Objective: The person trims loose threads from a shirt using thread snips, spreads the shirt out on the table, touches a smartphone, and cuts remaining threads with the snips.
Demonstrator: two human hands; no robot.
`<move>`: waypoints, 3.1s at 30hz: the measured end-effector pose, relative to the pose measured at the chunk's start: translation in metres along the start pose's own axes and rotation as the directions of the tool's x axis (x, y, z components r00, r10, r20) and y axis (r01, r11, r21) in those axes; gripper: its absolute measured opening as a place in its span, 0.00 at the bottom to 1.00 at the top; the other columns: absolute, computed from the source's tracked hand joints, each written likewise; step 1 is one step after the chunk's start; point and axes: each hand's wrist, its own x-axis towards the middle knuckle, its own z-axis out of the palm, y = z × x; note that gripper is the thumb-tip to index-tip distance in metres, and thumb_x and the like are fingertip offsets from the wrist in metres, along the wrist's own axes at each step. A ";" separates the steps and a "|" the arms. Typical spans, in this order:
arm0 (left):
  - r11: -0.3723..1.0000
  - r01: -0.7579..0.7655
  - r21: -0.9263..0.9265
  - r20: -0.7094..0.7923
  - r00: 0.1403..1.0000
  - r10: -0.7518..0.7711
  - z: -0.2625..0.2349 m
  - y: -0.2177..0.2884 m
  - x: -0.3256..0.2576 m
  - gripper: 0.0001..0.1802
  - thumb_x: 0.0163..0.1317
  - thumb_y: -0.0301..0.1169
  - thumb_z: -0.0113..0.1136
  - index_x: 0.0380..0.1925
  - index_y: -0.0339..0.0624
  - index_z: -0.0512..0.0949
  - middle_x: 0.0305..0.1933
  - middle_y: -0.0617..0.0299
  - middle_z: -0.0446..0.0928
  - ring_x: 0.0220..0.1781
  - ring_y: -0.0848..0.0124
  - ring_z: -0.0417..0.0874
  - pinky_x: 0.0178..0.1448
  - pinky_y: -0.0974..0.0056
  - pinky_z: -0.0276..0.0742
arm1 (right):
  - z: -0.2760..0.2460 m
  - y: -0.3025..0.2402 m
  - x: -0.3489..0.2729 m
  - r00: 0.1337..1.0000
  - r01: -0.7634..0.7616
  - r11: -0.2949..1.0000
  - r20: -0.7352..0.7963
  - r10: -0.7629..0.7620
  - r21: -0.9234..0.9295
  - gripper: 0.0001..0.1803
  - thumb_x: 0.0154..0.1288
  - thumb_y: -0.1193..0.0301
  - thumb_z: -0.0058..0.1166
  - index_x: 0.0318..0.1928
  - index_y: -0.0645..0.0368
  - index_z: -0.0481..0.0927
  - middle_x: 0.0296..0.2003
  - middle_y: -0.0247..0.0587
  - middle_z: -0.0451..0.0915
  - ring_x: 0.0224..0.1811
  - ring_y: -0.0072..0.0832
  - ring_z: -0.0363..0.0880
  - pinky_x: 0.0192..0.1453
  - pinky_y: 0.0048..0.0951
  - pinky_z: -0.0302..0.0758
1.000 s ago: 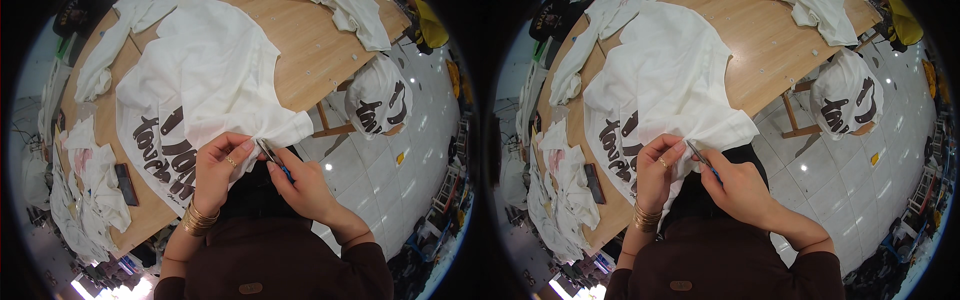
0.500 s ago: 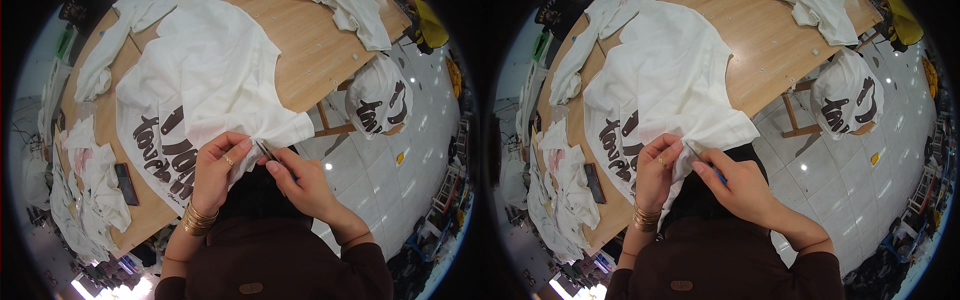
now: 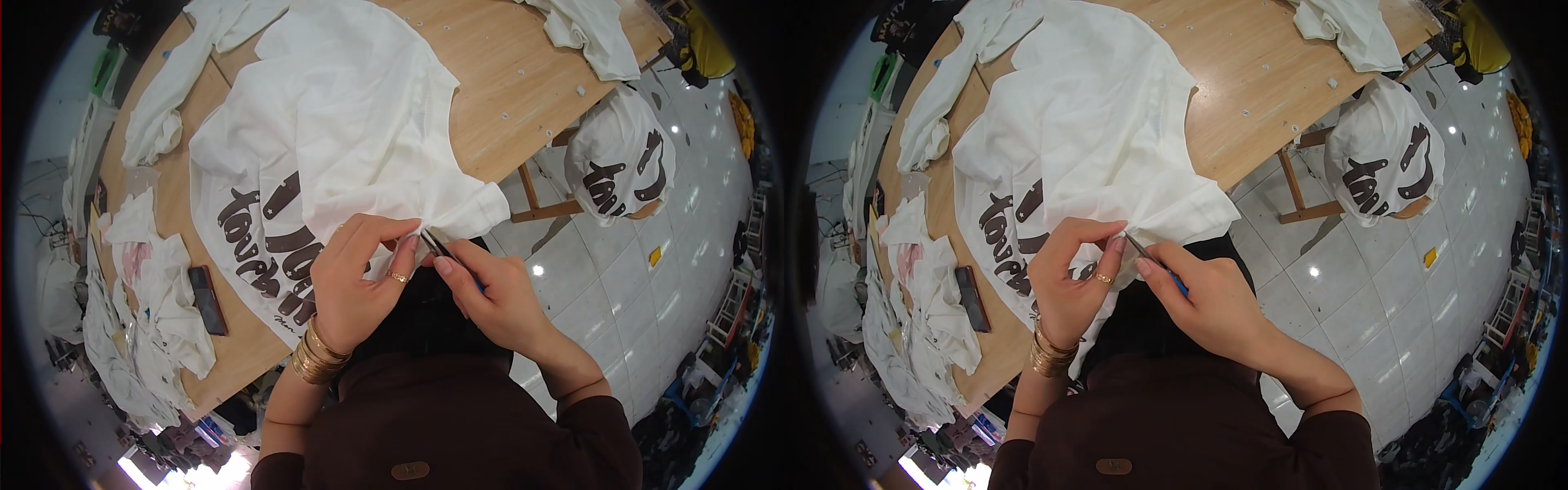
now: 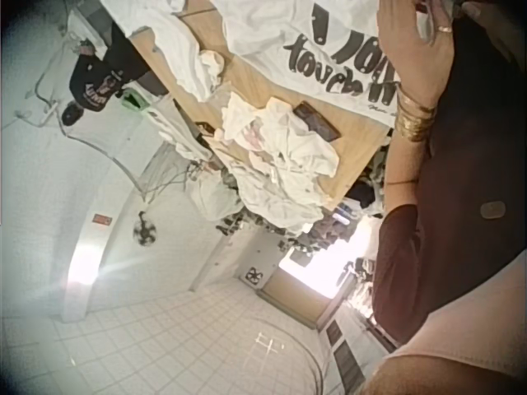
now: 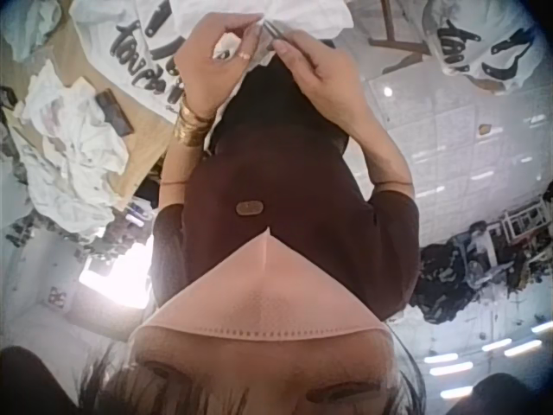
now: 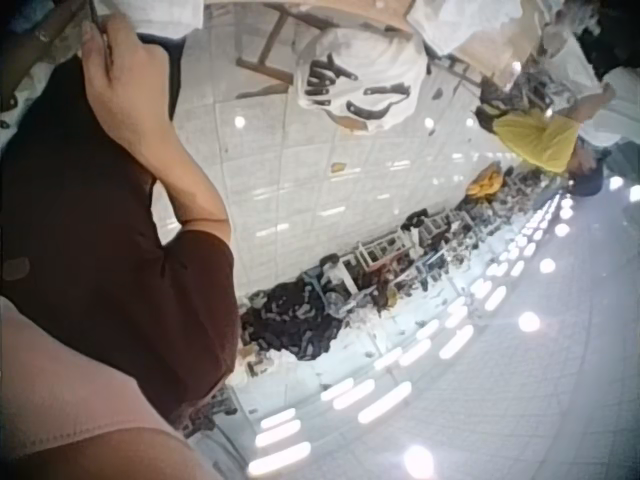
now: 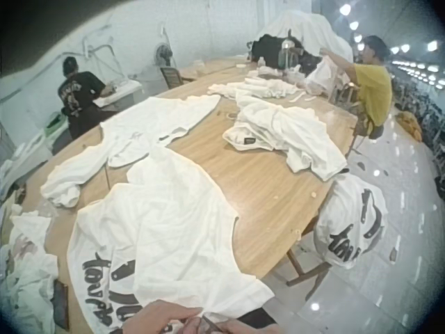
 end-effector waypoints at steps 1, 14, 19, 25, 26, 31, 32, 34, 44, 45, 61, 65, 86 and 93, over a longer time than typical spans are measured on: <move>0.997 -0.047 0.068 -0.001 0.999 0.047 0.000 -0.001 0.001 0.07 0.49 0.21 0.63 0.31 0.38 0.79 0.30 0.60 0.78 0.30 0.70 0.79 0.37 0.72 0.73 | 0.000 0.000 0.000 1.000 -0.001 1.000 -0.001 0.001 0.001 0.10 0.66 0.66 0.48 0.36 0.62 0.74 0.14 0.44 0.71 0.15 0.39 0.72 0.19 0.32 0.65; 0.667 0.489 -0.562 0.264 0.870 -0.416 -0.004 -0.008 -0.002 0.04 0.57 0.23 0.56 0.32 0.35 0.76 0.31 0.66 0.77 0.33 0.81 0.72 0.39 0.76 0.67 | -0.005 0.000 -0.006 0.992 -0.112 0.979 0.077 0.100 0.170 0.11 0.67 0.66 0.46 0.35 0.62 0.73 0.11 0.38 0.67 0.11 0.24 0.67 0.17 0.26 0.59; 0.377 0.573 -0.728 0.373 0.792 -0.483 -0.003 -0.006 -0.009 0.04 0.57 0.21 0.56 0.33 0.34 0.76 0.37 0.61 0.79 0.36 0.81 0.75 0.44 0.75 0.71 | 0.000 -0.001 -0.012 0.973 -0.220 0.829 0.176 0.149 0.515 0.15 0.72 0.62 0.37 0.34 0.60 0.69 0.10 0.29 0.63 0.11 0.12 0.59 0.16 0.19 0.53; 0.247 0.583 -0.774 0.397 0.751 -0.527 0.005 -0.006 -0.021 0.04 0.58 0.21 0.55 0.33 0.35 0.76 0.41 0.59 0.79 0.38 0.81 0.76 0.44 0.75 0.71 | 0.011 0.000 -0.018 0.929 -0.349 0.733 0.319 0.189 0.584 0.20 0.73 0.57 0.25 0.33 0.58 0.65 0.11 0.32 0.63 0.09 0.15 0.56 0.12 0.16 0.55; 0.247 0.582 -0.775 0.396 0.752 -0.527 0.006 -0.006 -0.022 0.04 0.58 0.21 0.55 0.33 0.35 0.76 0.41 0.59 0.79 0.38 0.81 0.76 0.44 0.75 0.71 | 0.012 -0.001 -0.018 0.921 -0.372 0.713 0.333 0.203 0.594 0.21 0.73 0.57 0.25 0.33 0.58 0.64 0.11 0.32 0.63 0.09 0.16 0.56 0.11 0.16 0.56; 0.268 0.557 -0.786 0.383 0.779 -0.497 0.008 -0.005 -0.025 0.03 0.58 0.21 0.55 0.33 0.35 0.76 0.43 0.57 0.79 0.39 0.79 0.77 0.47 0.74 0.71 | 0.016 -0.001 -0.019 0.922 -0.377 0.688 0.323 0.213 0.621 0.21 0.73 0.56 0.24 0.33 0.59 0.64 0.11 0.33 0.63 0.08 0.17 0.55 0.11 0.17 0.57; 0.268 0.556 -0.786 0.383 0.780 -0.495 0.009 -0.004 -0.025 0.03 0.58 0.21 0.55 0.33 0.35 0.76 0.43 0.57 0.79 0.39 0.79 0.77 0.47 0.74 0.71 | 0.017 -0.001 -0.019 0.921 -0.380 0.678 0.323 0.217 0.630 0.21 0.73 0.56 0.24 0.33 0.59 0.64 0.11 0.33 0.63 0.08 0.17 0.56 0.11 0.17 0.57; 0.272 0.545 -0.793 0.373 0.788 -0.490 0.009 -0.003 -0.026 0.03 0.58 0.21 0.55 0.33 0.34 0.76 0.43 0.57 0.78 0.41 0.78 0.77 0.48 0.73 0.71 | 0.017 -0.001 -0.020 0.921 -0.383 0.668 0.322 0.220 0.638 0.21 0.73 0.56 0.24 0.33 0.59 0.64 0.10 0.33 0.63 0.08 0.17 0.56 0.11 0.17 0.57; 0.311 0.536 -0.785 0.355 0.800 -0.483 0.011 -0.004 -0.031 0.02 0.57 0.20 0.55 0.32 0.35 0.75 0.45 0.55 0.77 0.43 0.76 0.77 0.51 0.70 0.70 | 0.023 0.000 -0.023 0.935 -0.352 0.666 0.282 0.216 0.658 0.22 0.73 0.55 0.24 0.33 0.58 0.64 0.10 0.32 0.62 0.08 0.16 0.54 0.10 0.17 0.56; 0.309 0.534 -0.787 0.353 0.801 -0.484 0.011 -0.004 -0.031 0.02 0.57 0.20 0.55 0.31 0.35 0.75 0.45 0.55 0.77 0.43 0.75 0.77 0.51 0.70 0.70 | 0.024 0.001 -0.023 0.937 -0.345 0.662 0.277 0.211 0.665 0.22 0.73 0.54 0.24 0.33 0.58 0.64 0.09 0.32 0.62 0.08 0.16 0.54 0.10 0.17 0.56; 0.341 0.521 -0.782 0.354 0.822 -0.446 0.006 -0.012 -0.030 0.03 0.57 0.20 0.55 0.32 0.35 0.74 0.44 0.55 0.78 0.42 0.76 0.77 0.52 0.70 0.70 | 0.015 0.025 -0.004 0.873 0.105 0.848 -0.457 0.172 0.519 0.11 0.64 0.73 0.50 0.46 0.61 0.71 0.17 0.23 0.64 0.19 0.10 0.62 0.25 0.15 0.64; 0.336 0.536 -0.775 0.368 0.814 -0.449 0.004 -0.013 -0.030 0.03 0.57 0.20 0.55 0.32 0.35 0.74 0.43 0.56 0.78 0.42 0.76 0.77 0.51 0.71 0.70 | 0.019 0.017 -0.010 0.897 0.034 0.980 -0.438 0.055 0.194 0.10 0.60 0.76 0.55 0.43 0.60 0.75 0.18 0.24 0.66 0.18 0.12 0.59 0.26 0.15 0.63; 0.988 0.155 0.021 0.441 0.885 -0.148 -0.045 0.008 0.016 0.07 0.52 0.29 0.63 0.26 0.35 0.80 0.23 0.60 0.80 0.25 0.76 0.79 0.32 0.73 0.71 | 0.007 0.001 0.007 0.917 0.293 0.894 -0.166 -0.363 -0.338 0.18 0.44 0.83 0.53 0.39 0.57 0.74 0.31 0.36 0.75 0.29 0.36 0.76 0.30 0.30 0.72; 0.996 0.081 0.037 0.456 0.886 -0.089 -0.045 0.006 0.008 0.08 0.51 0.27 0.61 0.29 0.34 0.80 0.23 0.57 0.80 0.24 0.72 0.80 0.31 0.70 0.74 | 0.009 -0.010 0.006 0.931 0.290 0.867 -0.091 -0.353 -0.405 0.19 0.43 0.86 0.53 0.41 0.60 0.75 0.31 0.38 0.75 0.29 0.34 0.75 0.32 0.26 0.71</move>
